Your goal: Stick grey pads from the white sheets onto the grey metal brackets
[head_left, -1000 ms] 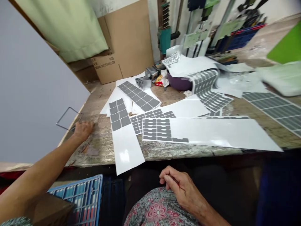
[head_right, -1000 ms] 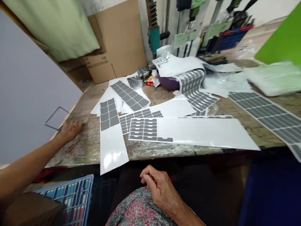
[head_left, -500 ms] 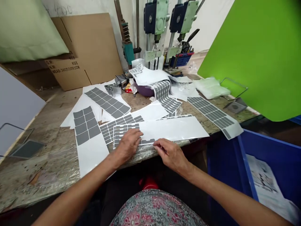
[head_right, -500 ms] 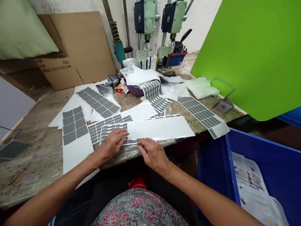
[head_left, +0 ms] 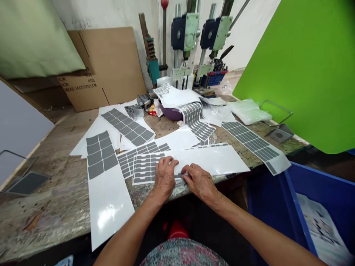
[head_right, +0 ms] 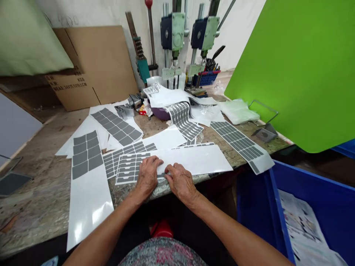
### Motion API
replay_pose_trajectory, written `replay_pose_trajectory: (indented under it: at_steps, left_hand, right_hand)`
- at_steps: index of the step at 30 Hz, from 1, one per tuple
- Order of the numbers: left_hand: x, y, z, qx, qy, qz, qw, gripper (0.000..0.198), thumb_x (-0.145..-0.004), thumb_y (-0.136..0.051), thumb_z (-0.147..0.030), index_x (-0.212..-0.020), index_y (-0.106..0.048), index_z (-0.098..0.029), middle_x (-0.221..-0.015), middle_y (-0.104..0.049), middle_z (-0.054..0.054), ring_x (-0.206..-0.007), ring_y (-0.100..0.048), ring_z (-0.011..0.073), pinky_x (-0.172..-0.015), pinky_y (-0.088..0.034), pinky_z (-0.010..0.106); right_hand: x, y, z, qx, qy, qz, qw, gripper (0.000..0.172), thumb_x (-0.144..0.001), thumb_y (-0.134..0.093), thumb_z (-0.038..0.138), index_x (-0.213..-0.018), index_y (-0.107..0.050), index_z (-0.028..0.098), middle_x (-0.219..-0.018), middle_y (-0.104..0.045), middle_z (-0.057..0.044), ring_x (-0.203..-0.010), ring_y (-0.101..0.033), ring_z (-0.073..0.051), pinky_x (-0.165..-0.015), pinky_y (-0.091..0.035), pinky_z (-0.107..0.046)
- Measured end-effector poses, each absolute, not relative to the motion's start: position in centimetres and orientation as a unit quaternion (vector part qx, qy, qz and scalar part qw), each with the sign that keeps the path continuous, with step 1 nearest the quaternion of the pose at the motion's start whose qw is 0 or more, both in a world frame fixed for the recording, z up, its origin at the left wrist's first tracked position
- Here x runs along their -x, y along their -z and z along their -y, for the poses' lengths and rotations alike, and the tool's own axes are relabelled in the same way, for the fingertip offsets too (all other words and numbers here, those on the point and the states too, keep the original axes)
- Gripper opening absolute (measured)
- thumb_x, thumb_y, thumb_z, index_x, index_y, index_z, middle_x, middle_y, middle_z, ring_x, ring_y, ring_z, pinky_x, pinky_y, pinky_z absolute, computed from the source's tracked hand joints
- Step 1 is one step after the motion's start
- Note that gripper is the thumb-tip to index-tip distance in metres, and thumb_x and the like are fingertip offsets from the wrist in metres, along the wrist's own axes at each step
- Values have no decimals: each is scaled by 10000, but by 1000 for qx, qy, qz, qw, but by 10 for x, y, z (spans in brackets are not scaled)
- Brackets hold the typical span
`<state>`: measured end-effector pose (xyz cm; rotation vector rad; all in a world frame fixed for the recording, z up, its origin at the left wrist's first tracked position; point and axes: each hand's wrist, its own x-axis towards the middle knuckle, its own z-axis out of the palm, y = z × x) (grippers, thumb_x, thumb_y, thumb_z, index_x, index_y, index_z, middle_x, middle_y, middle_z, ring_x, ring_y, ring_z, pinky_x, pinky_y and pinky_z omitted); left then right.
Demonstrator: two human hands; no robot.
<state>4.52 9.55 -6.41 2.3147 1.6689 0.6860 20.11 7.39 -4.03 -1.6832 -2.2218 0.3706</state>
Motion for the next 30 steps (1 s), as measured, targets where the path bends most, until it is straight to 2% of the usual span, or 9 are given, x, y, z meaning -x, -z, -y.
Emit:
replay_pose_trajectory:
  at_steps: [8, 20, 25, 30]
  left_hand:
    - [-45, 65, -95, -784, -238, -565, 100, 345, -861, -512, -53, -1141, -627, -219, -1229, -576, 88, -1084, -478, 271, -865, -421, 410]
    - [-45, 64, -95, -782, -242, -566, 101, 386, -831, -483, -14, -1124, -631, -217, -1232, -580, 89, -1102, -488, 263, -904, -423, 408]
    - [-45, 66, -96, -780, -244, -567, 101, 359, -840, -511, -48, -1136, -630, -214, -1240, -575, 93, -1108, -490, 270, -921, -415, 419]
    - [-45, 67, -97, -780, -246, -567, 100, 361, -845, -499, -37, -1131, -633, -212, -1233, -577, 96, -1095, -497, 263, -918, -418, 410]
  right_hand:
    - [-199, 41, -78, 595, -143, 773, 170, 104, -865, -607, 124, -928, -634, 203, -801, -602, -11, -762, -579, -174, -736, -412, -274]
    - [-200, 45, -76, 591, -143, 768, 198, 120, -849, -581, 100, -860, -620, 213, -808, -604, -13, -751, -575, -173, -711, -413, -271]
    - [-200, 46, -73, 583, -138, 773, 208, 188, -861, -575, 79, -997, -622, 201, -878, -627, -39, -827, -602, -195, -771, -445, -291]
    - [-199, 47, -69, 581, -103, 785, 188, 161, -893, -536, 79, -934, -641, 194, -917, -630, -71, -909, -604, -231, -779, -453, -311]
